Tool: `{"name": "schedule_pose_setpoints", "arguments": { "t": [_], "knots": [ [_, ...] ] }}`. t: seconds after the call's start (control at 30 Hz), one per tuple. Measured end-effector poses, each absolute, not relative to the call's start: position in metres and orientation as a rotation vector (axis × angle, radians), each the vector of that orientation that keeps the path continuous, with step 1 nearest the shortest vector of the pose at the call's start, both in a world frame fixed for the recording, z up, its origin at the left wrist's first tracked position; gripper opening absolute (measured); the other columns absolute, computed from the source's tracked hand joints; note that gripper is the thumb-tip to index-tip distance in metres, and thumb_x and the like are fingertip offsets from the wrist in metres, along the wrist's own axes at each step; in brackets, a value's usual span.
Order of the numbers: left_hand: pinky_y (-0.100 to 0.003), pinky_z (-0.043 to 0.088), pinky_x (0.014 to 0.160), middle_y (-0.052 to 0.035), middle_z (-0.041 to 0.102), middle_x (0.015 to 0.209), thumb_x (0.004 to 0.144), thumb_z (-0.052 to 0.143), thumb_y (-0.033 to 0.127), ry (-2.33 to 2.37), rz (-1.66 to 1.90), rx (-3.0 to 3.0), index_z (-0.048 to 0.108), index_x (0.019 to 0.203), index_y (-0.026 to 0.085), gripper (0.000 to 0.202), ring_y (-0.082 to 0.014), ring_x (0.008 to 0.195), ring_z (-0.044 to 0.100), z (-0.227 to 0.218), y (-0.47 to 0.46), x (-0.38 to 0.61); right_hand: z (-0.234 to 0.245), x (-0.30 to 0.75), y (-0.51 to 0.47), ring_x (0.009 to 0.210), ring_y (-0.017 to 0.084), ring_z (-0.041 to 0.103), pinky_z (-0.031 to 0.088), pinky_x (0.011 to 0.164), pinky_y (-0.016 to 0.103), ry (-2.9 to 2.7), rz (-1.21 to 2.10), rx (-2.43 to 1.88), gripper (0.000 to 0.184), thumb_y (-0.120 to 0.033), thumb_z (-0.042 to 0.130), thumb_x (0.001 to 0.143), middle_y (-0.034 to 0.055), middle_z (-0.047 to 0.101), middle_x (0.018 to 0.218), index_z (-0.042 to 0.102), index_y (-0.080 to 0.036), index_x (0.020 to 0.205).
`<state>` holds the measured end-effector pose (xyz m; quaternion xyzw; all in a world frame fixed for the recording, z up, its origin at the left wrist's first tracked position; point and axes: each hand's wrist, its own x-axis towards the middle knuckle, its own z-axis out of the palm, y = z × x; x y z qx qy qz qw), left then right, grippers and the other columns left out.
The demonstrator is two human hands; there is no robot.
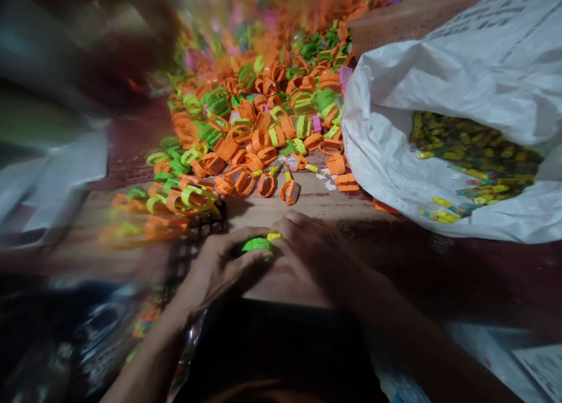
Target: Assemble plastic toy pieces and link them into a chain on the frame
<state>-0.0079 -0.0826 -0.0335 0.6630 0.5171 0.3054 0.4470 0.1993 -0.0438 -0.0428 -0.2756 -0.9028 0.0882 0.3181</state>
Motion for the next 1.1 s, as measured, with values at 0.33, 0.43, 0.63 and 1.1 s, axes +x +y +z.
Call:
{"name": "schedule_pose_setpoints", "arguments": {
  "t": [0.33,0.43,0.63,1.1],
  "knots": [
    [-0.018,0.047,0.081,-0.0007,0.076,0.099,0.096,0.059,0.031,1.163,0.752,1.788,0.074,0.113,0.02,0.026,-0.0148,0.091,0.07,-0.032,-0.081,-0.006,-0.042,0.206,-0.049,0.078,0.014,0.062,0.048,0.071,0.024,-2.303,0.594,-0.66,0.009,-0.013,0.049,0.098,0.0037,0.062,0.085,0.055,-0.018,0.1],
    [-0.018,0.046,0.071,0.0003,0.073,0.083,0.096,0.056,0.031,1.18,0.666,1.851,0.075,0.106,0.019,0.025,-0.0139,0.076,0.067,-0.029,-0.083,-0.001,-0.047,0.205,-0.058,0.078,0.017,0.063,0.05,0.07,0.026,-2.277,0.564,-0.67,0.01,-0.011,0.048,0.096,0.0052,0.065,0.084,0.055,-0.019,0.098],
    [-0.021,0.049,0.074,-0.0016,0.076,0.09,0.092,0.059,0.025,1.233,0.599,1.785,0.075,0.105,0.023,0.021,-0.0183,0.081,0.07,-0.03,-0.076,0.01,-0.059,0.217,-0.06,0.078,0.019,0.067,0.054,0.074,0.032,-2.263,0.46,-0.79,0.017,-0.011,0.048,0.093,0.0058,0.07,0.084,0.06,-0.019,0.102],
    [-0.016,0.042,0.049,0.0035,0.059,0.063,0.063,0.085,0.045,1.074,1.221,0.405,0.07,0.09,0.016,0.043,-0.0068,0.049,0.051,-0.025,-0.073,0.011,-0.06,0.211,0.012,0.093,0.023,0.061,0.051,0.086,0.039,-2.276,-0.017,-1.008,0.03,-0.012,0.042,0.097,0.0112,0.068,0.099,0.071,-0.016,0.106]
  ]
}}
